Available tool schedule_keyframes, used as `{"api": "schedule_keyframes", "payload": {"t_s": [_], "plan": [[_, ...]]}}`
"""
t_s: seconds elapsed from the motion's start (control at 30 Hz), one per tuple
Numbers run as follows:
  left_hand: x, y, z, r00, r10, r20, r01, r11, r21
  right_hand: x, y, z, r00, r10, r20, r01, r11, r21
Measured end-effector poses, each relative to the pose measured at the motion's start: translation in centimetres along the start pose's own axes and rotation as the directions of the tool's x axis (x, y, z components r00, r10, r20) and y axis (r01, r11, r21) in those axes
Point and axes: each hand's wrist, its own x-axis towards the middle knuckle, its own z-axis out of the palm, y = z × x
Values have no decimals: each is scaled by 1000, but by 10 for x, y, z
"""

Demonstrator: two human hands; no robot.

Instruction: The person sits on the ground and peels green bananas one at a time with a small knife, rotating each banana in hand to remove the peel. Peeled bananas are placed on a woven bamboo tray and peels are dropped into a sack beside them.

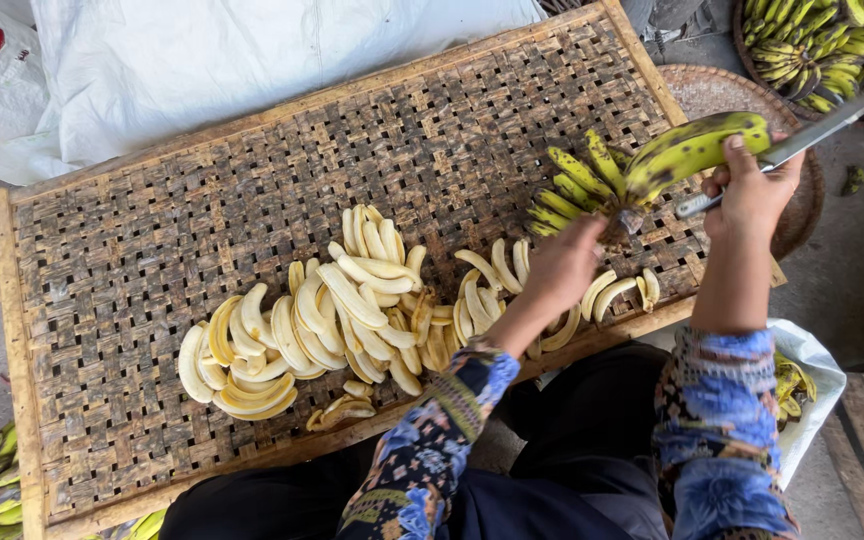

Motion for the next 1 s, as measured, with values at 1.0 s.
{"api": "schedule_keyframes", "payload": {"t_s": [1.0], "plan": [[-189, -50, -182, 915, -152, -373, 82, 977, -195, -252, 11, 102, 291, 336, 896, 712, 550, -438]]}}
